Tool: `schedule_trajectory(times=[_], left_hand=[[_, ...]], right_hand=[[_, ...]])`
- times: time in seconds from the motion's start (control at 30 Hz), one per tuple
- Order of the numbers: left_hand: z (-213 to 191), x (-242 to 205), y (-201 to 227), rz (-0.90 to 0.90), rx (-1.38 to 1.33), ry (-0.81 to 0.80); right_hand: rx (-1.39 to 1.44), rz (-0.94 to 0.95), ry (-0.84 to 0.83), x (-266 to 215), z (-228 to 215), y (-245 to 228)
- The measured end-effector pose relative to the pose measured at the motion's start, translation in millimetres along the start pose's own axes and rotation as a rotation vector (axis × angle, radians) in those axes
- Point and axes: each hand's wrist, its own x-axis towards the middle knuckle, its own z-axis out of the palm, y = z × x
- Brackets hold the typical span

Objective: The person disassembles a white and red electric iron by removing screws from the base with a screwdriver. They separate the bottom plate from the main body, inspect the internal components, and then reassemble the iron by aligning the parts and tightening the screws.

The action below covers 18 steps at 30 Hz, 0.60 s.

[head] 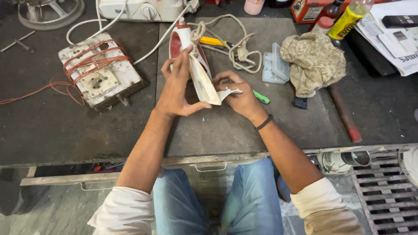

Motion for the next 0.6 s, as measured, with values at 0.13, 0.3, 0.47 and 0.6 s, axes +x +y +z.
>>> schedule_trajectory(times=[0.13, 0.3, 0.47, 0.6], left_hand=[[4.7, 2.3, 0.6, 0.053, -0.013, -0.011], [-0.4, 2.9, 3.7, -0.088, -0.170, -0.030], [-0.3, 1.0, 1.1, -0.084, -0.145, -0.058], [2.0, 0.0, 1.9, -0.073, -0.133, -0.043]], right_hand=[[-0.026, 0.005, 0.007, -6.8, -2.7, 21.7], [0.024, 0.001, 0.025, -12.1, -1.8, 31.2], [-0.152, 0.004, 0.002, -7.9, -5.6, 14.3], [-0.099, 0.017, 0.024, -6.7, -2.3, 17.0]])
